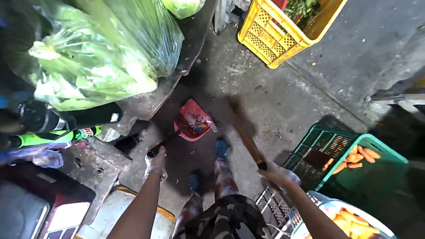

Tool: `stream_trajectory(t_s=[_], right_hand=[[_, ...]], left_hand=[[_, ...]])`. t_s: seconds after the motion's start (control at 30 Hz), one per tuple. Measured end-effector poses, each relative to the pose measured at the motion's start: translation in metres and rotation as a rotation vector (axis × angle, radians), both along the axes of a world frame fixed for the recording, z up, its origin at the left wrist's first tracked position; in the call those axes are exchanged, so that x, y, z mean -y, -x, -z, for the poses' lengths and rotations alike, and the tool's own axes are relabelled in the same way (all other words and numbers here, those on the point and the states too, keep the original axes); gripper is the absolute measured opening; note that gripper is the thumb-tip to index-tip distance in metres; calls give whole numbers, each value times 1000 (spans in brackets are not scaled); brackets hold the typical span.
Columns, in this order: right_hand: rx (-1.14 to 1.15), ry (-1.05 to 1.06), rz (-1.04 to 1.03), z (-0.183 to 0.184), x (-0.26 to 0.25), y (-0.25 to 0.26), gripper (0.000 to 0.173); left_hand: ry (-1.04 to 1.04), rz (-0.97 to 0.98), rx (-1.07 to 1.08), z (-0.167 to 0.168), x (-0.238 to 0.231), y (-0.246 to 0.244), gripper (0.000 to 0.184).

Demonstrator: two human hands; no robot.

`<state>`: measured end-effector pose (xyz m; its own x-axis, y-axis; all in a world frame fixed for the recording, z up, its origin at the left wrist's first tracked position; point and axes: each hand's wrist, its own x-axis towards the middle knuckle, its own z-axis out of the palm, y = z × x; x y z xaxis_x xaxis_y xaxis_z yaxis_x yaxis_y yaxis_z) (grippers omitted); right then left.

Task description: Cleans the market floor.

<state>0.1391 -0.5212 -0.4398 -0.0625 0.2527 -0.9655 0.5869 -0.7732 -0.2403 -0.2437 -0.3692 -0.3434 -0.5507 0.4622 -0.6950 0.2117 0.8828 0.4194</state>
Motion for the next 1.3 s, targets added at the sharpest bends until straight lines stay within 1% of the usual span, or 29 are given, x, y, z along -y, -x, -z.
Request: stream_trajectory(t_s=[0.03, 0.1, 0.17, 0.23, 0.27, 0.3, 0.33, 0.37, 0.4, 0.47, 0.53, 0.57, 0.6, 0.63, 0.7, 0.73, 0.8, 0.83, 0.87, 0.9, 0.93, 1.0, 1.03, 1.1, 1.17, 1.2, 1.23, 1.3], right_hand=[[-45, -6, -39, -15, 6, -17, 96], [-69, -45, -116, -45, -6, -47, 97], [-27, -124, -168, -66, -40, -61, 95], [101, -230, -253, -69, -93, -67, 86], [150, -307, -287, -57, -120, -72, 76], [182, -424, -312, -30, -142, -80, 70], [215, -609, -340, 12, -160, -91, 68], [272, -819, -367, 63, -181, -98, 73], [293, -759, -375, 86, -219, -89, 83], [316, -596, -383, 102, -301, -46, 95], [310, -514, -385, 110, -350, 2, 98], [305, -503, -395, 116, -361, 21, 97], [301, -488, -431, 119, -359, 36, 96], [299, -461, -505, 111, -350, 45, 94], [332, -434, -719, 83, -315, 41, 90], [336, -423, -783, 61, -293, 31, 86], [269, -176, -858, -9, -264, 16, 73], [223, -88, -874, -31, -249, 0, 75], [195, -75, -895, -42, -230, -23, 77], [184, -119, -903, -48, -207, -49, 80], [189, -99, -859, -59, -188, -63, 84], [226, -87, -643, -75, -150, -81, 88], [270, -80, -493, -80, -133, -88, 89], [377, -119, -228, -76, -104, -101, 91], [453, -101, 6, -58, -93, -101, 95], [476, -79, 85, -42, -90, -97, 94], [496, -59, 109, -24, -84, -92, 92], [468, 33, 8, 5, -73, -74, 80]], left_hand=[[14, -9, -15, 3, -6, -3, 42], [34, -16, -27, -1, -20, -10, 42], [51, -9, -40, -1, -26, -10, 41], [54, -57, -23, 3, -26, -10, 43], [55, -80, -19, 10, -22, -8, 43], [49, -97, -19, 16, -18, -5, 43], [48, -109, -21, 19, -16, -4, 44], [52, -121, -25, 20, -15, -3, 44], [62, -132, -26, 20, -16, -3, 45], [85, -143, -27, 20, -20, -4, 46], [63, -156, -53, 28, -17, -2, 44], [51, -175, -42, 23, -20, -5, 44], [40, -188, -35, 19, -21, -6, 44], [30, -189, -41, 19, -21, -6, 43], [37, -192, -26, 6, -27, -10, 42], [47, -174, -21, 4, -28, -9, 42], [48, -122, -19, 9, -25, -1, 42], [42, -96, -21, 13, -24, 3, 42], [44, -88, -19, 12, -25, 4, 41], [48, -85, -16, 12, -26, 4, 41], [55, -88, -3, 10, -28, 4, 42], [65, -94, 11, 4, -30, 2, 44], [55, -72, -1, 7, -27, 2, 44], [34, -22, -16, 14, -22, 3, 42], [30, -8, -29, 20, -19, 4, 41], [36, -15, -30, 22, -18, 4, 42], [50, -14, -25, 23, -17, 4, 43], [60, 10, -29, 27, -15, 2, 43]])
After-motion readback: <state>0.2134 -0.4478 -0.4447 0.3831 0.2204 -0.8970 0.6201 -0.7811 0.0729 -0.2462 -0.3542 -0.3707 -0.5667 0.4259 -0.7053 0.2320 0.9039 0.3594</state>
